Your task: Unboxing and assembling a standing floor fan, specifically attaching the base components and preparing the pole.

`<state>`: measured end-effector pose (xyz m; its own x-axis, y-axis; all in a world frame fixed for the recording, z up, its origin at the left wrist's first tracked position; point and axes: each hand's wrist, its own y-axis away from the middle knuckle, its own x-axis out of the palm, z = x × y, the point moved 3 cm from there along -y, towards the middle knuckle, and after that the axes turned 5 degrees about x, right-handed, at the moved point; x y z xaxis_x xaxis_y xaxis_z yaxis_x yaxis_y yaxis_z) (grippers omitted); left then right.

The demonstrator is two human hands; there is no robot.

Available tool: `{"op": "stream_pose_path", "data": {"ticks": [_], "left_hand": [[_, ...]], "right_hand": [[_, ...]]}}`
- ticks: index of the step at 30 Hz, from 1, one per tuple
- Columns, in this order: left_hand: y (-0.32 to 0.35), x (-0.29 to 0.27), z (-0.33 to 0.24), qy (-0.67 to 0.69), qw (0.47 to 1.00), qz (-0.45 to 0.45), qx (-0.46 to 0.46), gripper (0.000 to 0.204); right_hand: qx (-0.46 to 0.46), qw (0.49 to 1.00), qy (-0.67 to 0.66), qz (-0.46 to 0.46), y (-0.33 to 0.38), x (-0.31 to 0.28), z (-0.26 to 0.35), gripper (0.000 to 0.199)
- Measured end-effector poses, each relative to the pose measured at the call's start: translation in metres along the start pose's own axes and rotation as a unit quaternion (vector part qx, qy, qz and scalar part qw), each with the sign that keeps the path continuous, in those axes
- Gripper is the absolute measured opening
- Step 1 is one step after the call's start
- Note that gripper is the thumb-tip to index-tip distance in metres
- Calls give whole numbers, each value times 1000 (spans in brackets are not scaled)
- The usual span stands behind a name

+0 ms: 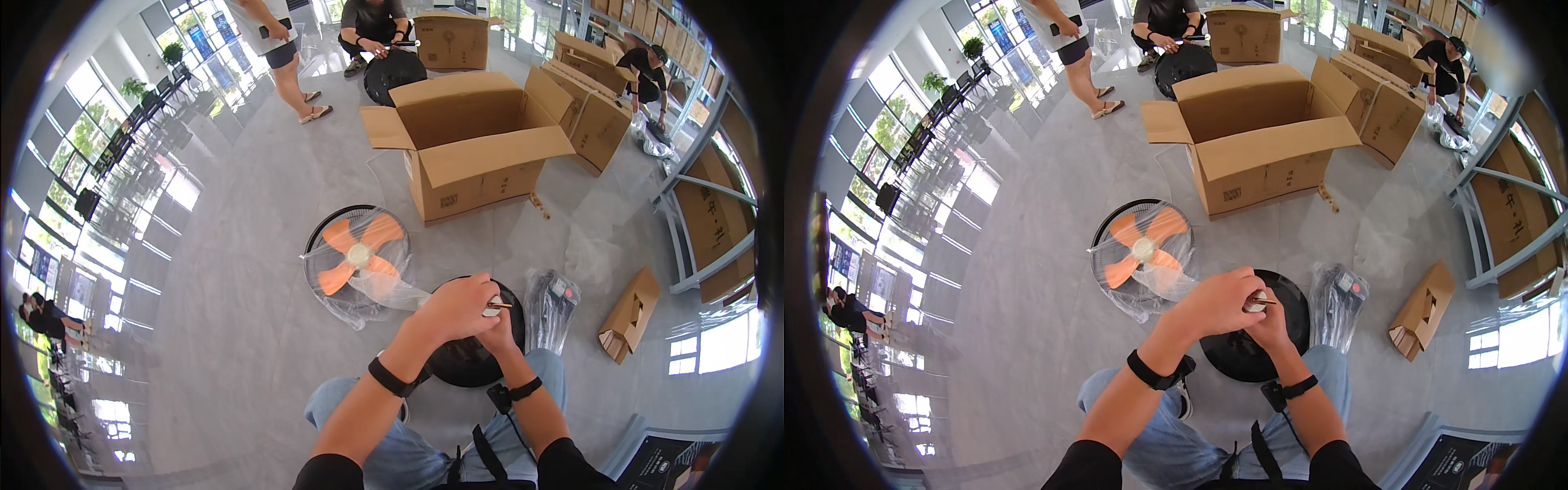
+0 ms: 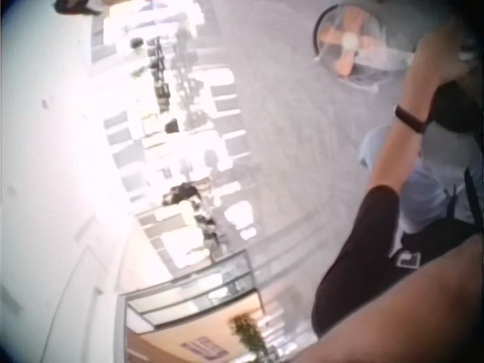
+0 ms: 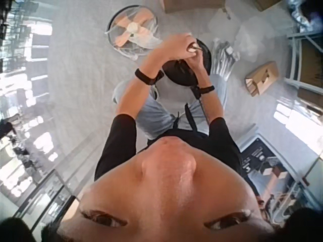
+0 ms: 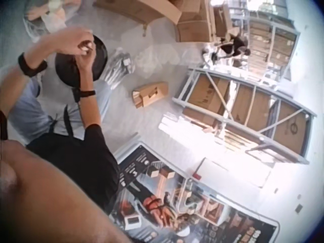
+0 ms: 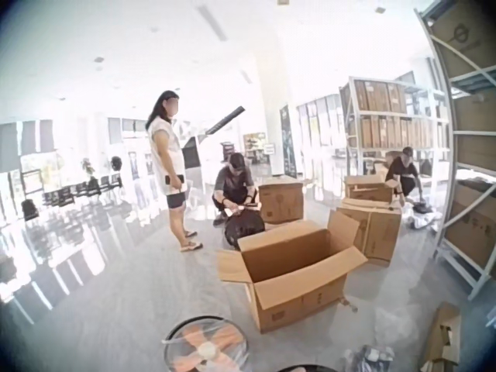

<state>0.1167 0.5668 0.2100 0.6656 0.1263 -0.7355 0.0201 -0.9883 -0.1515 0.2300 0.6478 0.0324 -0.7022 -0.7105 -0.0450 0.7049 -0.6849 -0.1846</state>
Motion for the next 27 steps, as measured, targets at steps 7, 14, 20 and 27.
{"op": "stream_pose_path", "data": {"ticks": [7, 14, 20, 27], "left_hand": [[5, -36, -1, 65, 988, -140, -1, 33], [36, -99, 29, 255, 871, -420, -20, 36], [36, -106, 33, 327, 809, -489, -19, 30], [26, -95, 52, 513, 713, -472, -81, 28]], "right_hand": [[19, 977, 212, 16, 19, -28, -4, 76], [211, 958, 131, 142, 41, -84, 6, 83], [261, 904, -95, 324, 60, -88, 45, 53], [279, 862, -157, 392, 96, -71, 90, 34]]}}
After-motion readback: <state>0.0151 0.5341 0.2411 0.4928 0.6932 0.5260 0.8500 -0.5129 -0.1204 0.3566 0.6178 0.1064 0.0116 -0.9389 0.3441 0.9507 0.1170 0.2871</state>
